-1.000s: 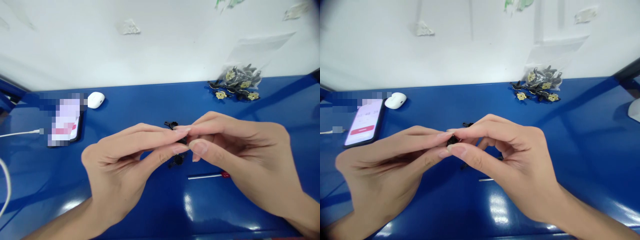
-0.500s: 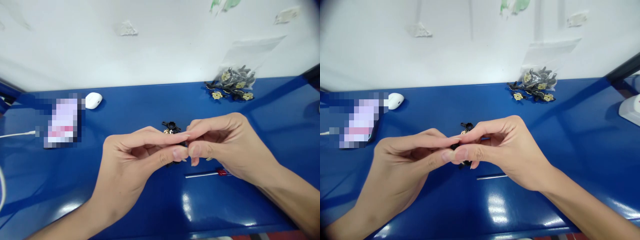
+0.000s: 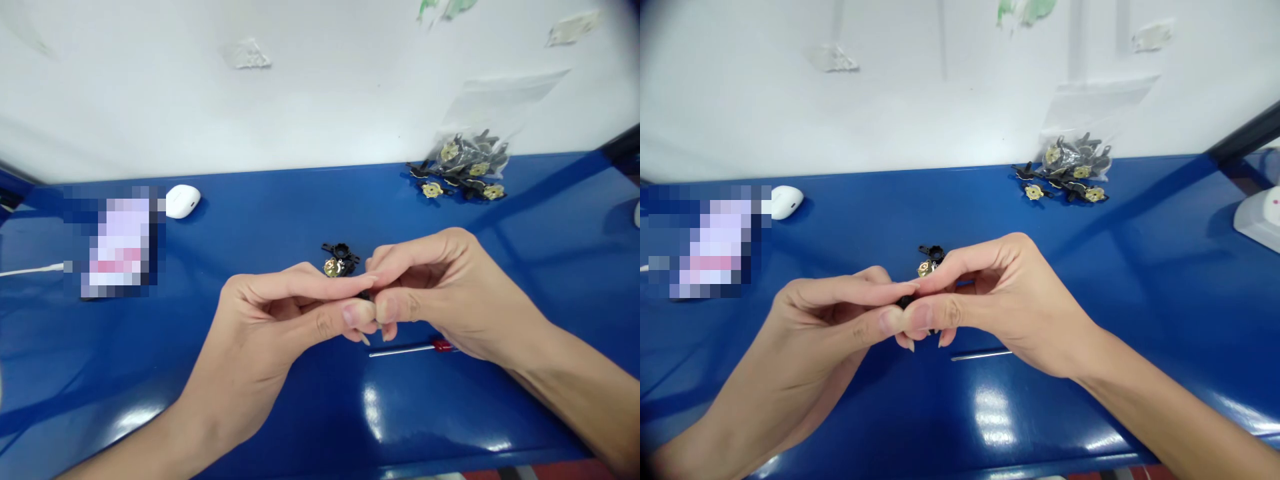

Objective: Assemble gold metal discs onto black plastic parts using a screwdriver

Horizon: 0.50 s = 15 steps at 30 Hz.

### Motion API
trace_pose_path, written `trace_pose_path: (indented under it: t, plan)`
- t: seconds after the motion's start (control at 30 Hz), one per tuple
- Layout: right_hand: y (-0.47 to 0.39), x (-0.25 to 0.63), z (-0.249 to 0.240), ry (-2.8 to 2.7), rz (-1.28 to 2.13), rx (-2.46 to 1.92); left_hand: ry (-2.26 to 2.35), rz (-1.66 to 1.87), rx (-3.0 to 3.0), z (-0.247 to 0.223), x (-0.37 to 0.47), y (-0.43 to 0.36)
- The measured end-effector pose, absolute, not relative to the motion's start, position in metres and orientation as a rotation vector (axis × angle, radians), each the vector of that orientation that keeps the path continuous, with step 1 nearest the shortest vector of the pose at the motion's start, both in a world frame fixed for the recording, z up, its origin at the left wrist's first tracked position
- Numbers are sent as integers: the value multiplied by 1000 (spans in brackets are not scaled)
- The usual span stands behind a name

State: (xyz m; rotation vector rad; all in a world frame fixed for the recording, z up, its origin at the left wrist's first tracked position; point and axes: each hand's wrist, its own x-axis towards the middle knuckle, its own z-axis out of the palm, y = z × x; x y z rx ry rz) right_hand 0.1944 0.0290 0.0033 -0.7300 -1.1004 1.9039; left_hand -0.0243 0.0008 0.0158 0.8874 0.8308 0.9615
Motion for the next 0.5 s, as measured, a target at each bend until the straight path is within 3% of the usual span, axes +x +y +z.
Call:
trace_pose_path:
  t: [0.5]
  plan:
    - [26, 189, 3, -1085, 1886, -725, 826, 939, 682, 18, -16, 1]
